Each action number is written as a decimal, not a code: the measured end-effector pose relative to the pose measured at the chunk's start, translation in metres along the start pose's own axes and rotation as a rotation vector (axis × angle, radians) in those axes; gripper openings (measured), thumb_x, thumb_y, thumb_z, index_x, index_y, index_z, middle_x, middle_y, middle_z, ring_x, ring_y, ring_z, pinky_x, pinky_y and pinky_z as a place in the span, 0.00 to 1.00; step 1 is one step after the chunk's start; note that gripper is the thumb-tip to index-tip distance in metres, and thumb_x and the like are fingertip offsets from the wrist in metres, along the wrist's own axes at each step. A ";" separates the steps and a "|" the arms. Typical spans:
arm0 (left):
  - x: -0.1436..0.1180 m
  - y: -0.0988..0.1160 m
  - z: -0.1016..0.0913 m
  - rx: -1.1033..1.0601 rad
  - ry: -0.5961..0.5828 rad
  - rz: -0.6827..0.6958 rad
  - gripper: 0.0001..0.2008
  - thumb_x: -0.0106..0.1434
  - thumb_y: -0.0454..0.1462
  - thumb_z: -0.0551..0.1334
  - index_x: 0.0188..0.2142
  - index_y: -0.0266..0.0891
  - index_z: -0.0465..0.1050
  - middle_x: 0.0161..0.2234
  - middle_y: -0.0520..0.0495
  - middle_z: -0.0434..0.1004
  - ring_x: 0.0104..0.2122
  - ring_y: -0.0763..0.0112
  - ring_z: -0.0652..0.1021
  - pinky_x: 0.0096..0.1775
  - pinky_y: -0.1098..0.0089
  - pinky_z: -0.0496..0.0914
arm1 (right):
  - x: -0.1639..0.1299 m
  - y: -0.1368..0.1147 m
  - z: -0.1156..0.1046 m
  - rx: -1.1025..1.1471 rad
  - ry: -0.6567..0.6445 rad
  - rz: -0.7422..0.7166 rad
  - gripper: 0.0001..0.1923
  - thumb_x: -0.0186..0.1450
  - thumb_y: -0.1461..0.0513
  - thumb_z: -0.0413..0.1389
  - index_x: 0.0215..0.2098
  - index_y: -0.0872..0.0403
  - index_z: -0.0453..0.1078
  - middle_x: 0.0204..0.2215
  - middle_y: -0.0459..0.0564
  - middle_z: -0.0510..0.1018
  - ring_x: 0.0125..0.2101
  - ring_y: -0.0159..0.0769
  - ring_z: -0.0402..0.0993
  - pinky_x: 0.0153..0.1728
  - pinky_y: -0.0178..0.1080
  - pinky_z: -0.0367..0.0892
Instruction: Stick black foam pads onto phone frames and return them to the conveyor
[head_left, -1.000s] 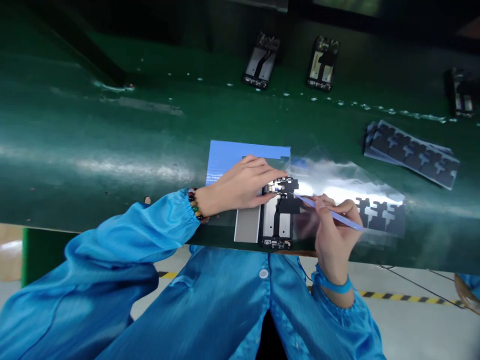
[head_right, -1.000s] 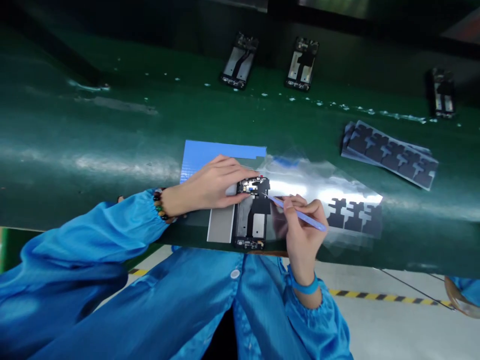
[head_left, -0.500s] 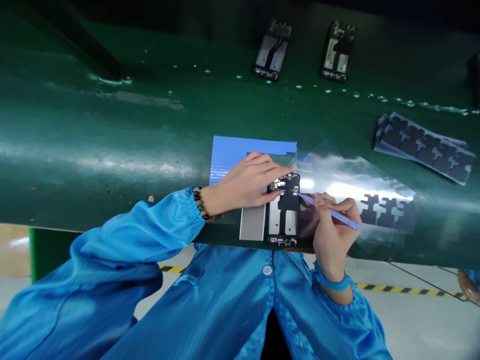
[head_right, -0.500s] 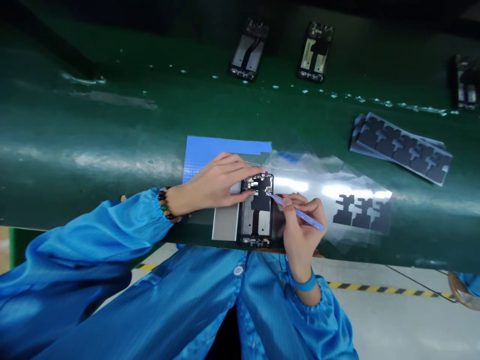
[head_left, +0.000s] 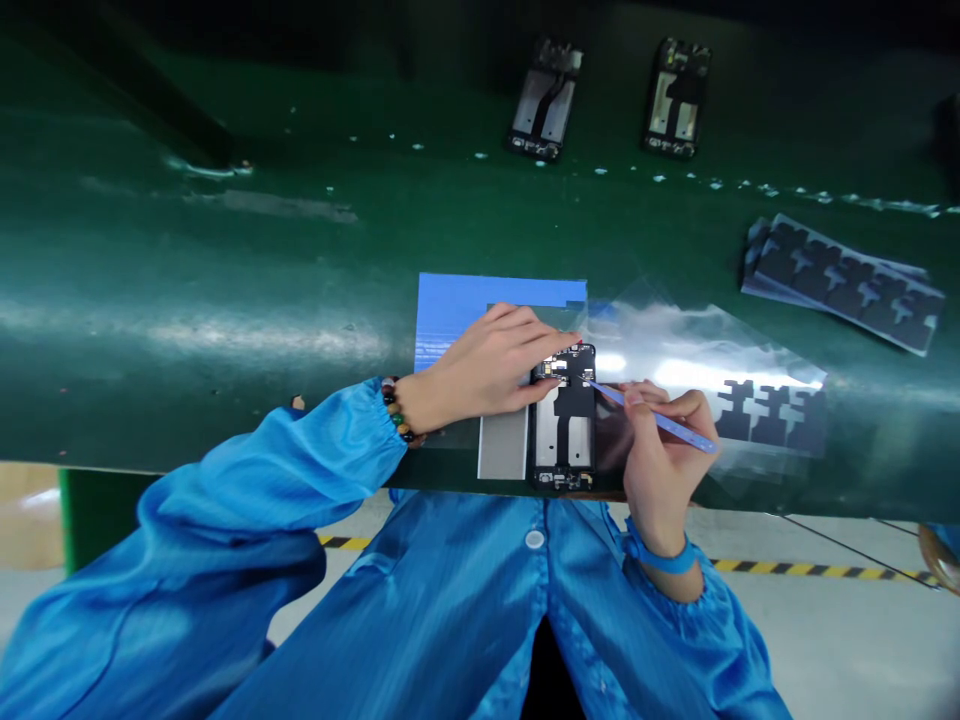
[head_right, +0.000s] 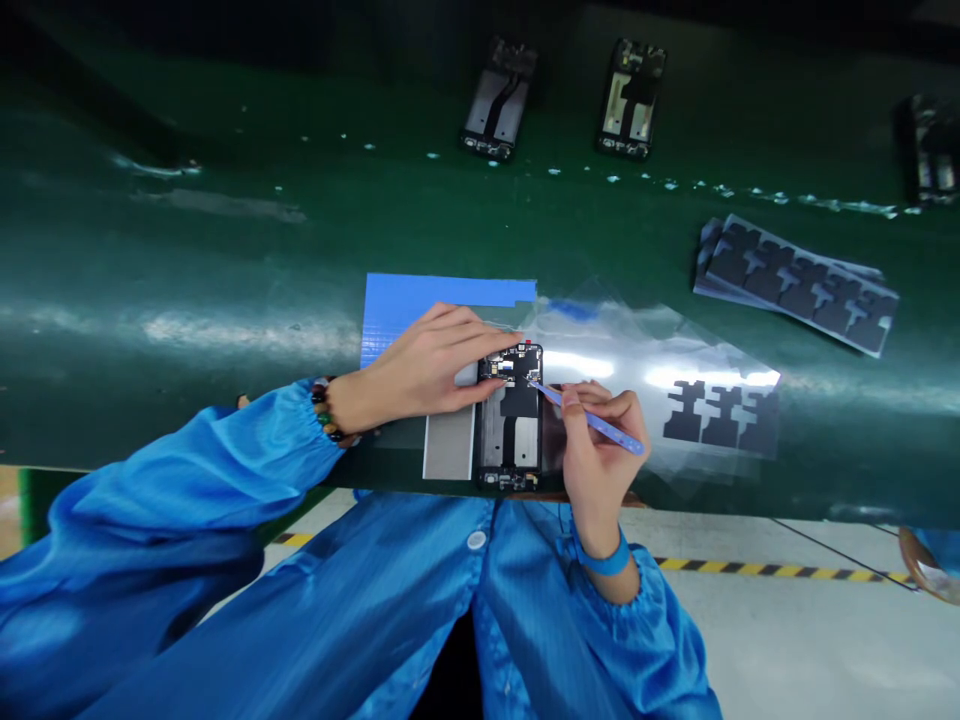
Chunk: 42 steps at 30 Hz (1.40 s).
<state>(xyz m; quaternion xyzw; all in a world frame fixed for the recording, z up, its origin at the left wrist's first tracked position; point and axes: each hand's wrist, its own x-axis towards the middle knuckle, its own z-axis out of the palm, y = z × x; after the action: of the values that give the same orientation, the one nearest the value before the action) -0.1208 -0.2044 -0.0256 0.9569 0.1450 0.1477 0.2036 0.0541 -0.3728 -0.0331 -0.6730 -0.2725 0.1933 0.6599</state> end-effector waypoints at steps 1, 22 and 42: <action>0.000 0.000 0.000 -0.001 -0.002 -0.002 0.24 0.76 0.43 0.64 0.68 0.37 0.72 0.60 0.42 0.82 0.53 0.58 0.78 0.57 0.57 0.67 | 0.000 0.000 0.000 -0.002 0.002 -0.001 0.19 0.66 0.60 0.71 0.30 0.48 0.64 0.25 0.39 0.78 0.39 0.39 0.86 0.61 0.54 0.75; 0.001 0.010 0.001 0.215 -0.097 0.118 0.23 0.80 0.45 0.57 0.71 0.46 0.69 0.63 0.37 0.73 0.55 0.52 0.74 0.53 0.56 0.69 | 0.030 -0.002 -0.043 0.058 0.078 -0.032 0.17 0.65 0.53 0.72 0.37 0.50 0.70 0.32 0.43 0.82 0.41 0.41 0.86 0.59 0.56 0.78; -0.085 0.023 -0.022 0.284 0.047 0.122 0.16 0.76 0.49 0.66 0.51 0.39 0.82 0.51 0.45 0.86 0.50 0.62 0.80 0.53 0.60 0.70 | 0.000 -0.014 0.018 -0.041 -0.414 0.031 0.17 0.65 0.56 0.73 0.34 0.50 0.69 0.36 0.48 0.85 0.44 0.40 0.86 0.57 0.51 0.78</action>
<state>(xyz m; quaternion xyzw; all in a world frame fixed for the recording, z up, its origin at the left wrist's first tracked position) -0.2008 -0.2453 -0.0149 0.9794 0.1109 0.1603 0.0536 0.0412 -0.3594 -0.0203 -0.6364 -0.3959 0.3318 0.5728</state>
